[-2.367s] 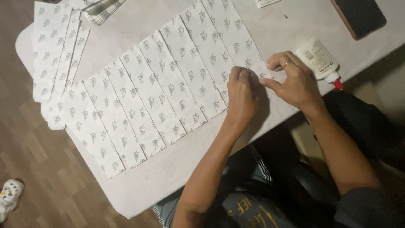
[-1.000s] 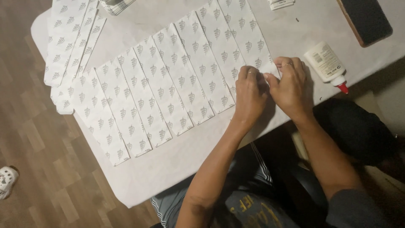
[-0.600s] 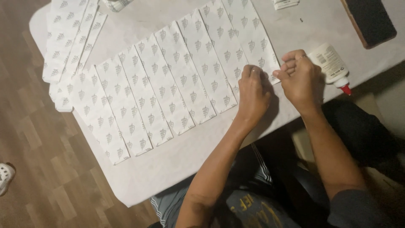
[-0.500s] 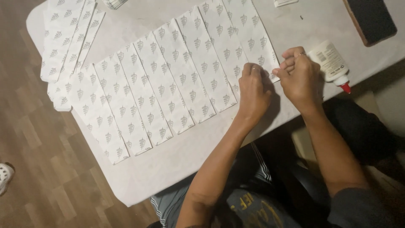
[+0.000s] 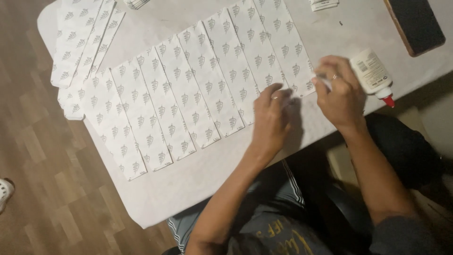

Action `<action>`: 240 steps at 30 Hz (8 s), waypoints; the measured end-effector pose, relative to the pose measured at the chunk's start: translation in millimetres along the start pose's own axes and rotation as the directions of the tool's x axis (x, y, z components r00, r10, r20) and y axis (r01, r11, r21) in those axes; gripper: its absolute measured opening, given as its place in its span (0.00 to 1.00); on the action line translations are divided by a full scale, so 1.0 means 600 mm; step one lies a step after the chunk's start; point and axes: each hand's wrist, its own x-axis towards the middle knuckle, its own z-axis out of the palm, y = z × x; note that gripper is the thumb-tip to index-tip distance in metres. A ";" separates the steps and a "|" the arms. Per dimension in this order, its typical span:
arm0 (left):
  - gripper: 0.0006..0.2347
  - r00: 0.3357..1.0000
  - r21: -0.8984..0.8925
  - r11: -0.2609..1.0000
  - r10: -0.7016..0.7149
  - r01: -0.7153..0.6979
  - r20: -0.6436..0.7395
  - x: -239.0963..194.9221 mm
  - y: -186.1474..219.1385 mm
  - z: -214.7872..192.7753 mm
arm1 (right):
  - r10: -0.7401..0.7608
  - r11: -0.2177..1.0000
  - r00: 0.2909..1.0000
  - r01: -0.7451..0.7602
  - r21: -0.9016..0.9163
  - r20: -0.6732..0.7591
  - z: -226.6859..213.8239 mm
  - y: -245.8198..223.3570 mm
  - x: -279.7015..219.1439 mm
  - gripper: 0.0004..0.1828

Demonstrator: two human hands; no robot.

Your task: Manually assembling paper bags by aligning pre-printed paper sheets, applying glue to the edges, and folding them into shape.

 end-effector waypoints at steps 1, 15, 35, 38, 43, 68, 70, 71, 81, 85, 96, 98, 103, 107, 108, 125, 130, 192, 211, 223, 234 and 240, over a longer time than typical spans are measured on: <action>0.10 1.000 0.000 1.000 -0.003 0.003 0.000 -0.003 -0.008 -0.006 | 0.000 1.000 1.000 0.000 0.001 0.003 -0.001 -0.008 0.002 0.11; 0.05 0.961 0.315 0.913 0.211 -0.260 0.180 -0.004 -0.031 -0.041 | -0.315 0.820 0.943 0.217 0.529 0.102 0.006 -0.021 0.015 0.02; 0.02 0.965 0.201 0.965 -0.202 0.167 0.167 0.007 -0.032 -0.008 | -0.145 0.867 0.963 0.012 0.498 0.228 0.012 -0.030 0.021 0.06; 0.01 0.949 0.145 0.958 -0.268 0.245 0.165 0.019 -0.023 -0.021 | -0.097 0.862 0.965 -0.042 0.506 0.245 0.000 -0.037 0.026 0.08; 0.05 0.932 0.104 0.945 -0.323 0.309 0.166 0.026 -0.023 -0.025 | -0.023 0.898 0.976 -0.076 0.433 0.218 0.013 -0.059 0.018 0.15; 0.15 0.999 0.164 0.986 0.017 -0.026 0.052 -0.053 -0.037 -0.026 | -0.078 0.919 0.989 0.022 0.394 0.126 0.018 -0.060 0.001 0.09; 0.15 0.996 0.184 0.979 0.094 -0.093 0.001 -0.064 -0.046 -0.058 | -0.097 0.926 0.990 0.053 0.375 0.100 0.018 -0.076 0.003 0.10; 0.15 0.994 0.254 0.961 0.112 -0.111 0.011 -0.067 -0.054 -0.071 | -0.142 0.890 0.983 0.076 0.451 0.115 0.013 -0.096 0.010 0.10; 0.06 0.987 0.297 0.943 0.129 -0.151 0.092 -0.061 -0.072 -0.123 | -0.326 0.790 0.931 0.171 0.588 0.167 0.021 -0.130 0.021 0.05; 0.03 0.977 0.299 0.932 0.181 -0.207 0.115 -0.056 -0.062 -0.140 | -0.349 0.789 0.924 0.199 0.581 0.158 0.020 -0.131 0.022 0.02; 0.05 0.999 0.249 0.967 -0.047 0.046 -0.003 -0.067 -0.080 -0.090 | -0.315 0.846 0.936 0.202 0.493 0.158 0.063 -0.112 0.003 0.07; 0.03 0.985 0.199 0.967 -0.168 0.157 0.039 -0.056 -0.065 -0.100 | -0.276 0.855 0.943 0.153 0.495 0.186 0.051 -0.124 0.012 0.06; 0.08 0.933 0.127 0.935 -0.346 0.332 0.103 -0.036 -0.056 -0.112 | -0.170 0.838 0.952 0.005 0.546 0.253 0.034 -0.142 0.024 0.07; 0.08 0.919 0.078 0.923 -0.382 0.376 0.093 -0.048 -0.077 -0.101 | -0.123 0.832 0.962 -0.034 0.553 0.244 0.046 -0.154 0.014 0.13; 0.09 0.921 0.045 0.925 -0.381 0.378 0.081 -0.053 -0.088 -0.095 | -0.109 0.833 0.964 -0.044 0.552 0.243 0.052 -0.153 0.012 0.14; 0.09 0.987 0.197 0.968 -0.151 0.158 -0.051 -0.072 -0.070 -0.066 | -0.034 0.790 0.948 -0.169 0.589 0.317 0.023 -0.164 0.033 0.08; 0.10 0.989 0.143 0.990 0.005 0.016 -0.145 -0.098 -0.053 -0.112 | -0.114 0.865 0.969 -0.011 0.502 0.218 0.040 -0.170 0.013 0.09; 0.13 0.978 0.323 0.946 0.051 0.018 -0.203 -0.148 -0.091 -0.245 | -0.253 0.835 0.962 0.162 0.526 0.105 0.067 -0.299 0.002 0.07; 0.02 0.994 0.329 0.942 0.028 -0.062 0.105 -0.139 -0.087 -0.338 | -0.424 0.770 0.890 0.258 0.583 0.166 0.110 -0.321 -0.002 0.03; 0.01 0.948 0.283 0.912 -0.317 0.298 0.023 -0.142 -0.114 -0.293 | -0.266 0.777 0.925 0.040 0.629 0.270 0.101 -0.339 0.020 0.07; 0.07 0.885 0.065 0.885 -0.452 0.460 -0.108 -0.127 -0.072 -0.296 | -0.201 0.763 0.923 -0.062 0.643 0.328 0.083 -0.358 0.034 0.07; 0.11 0.950 0.332 0.901 -0.208 0.279 -0.234 -0.160 -0.131 -0.228 | -0.221 0.764 0.926 -0.030 0.645 0.305 0.080 -0.363 0.036 0.05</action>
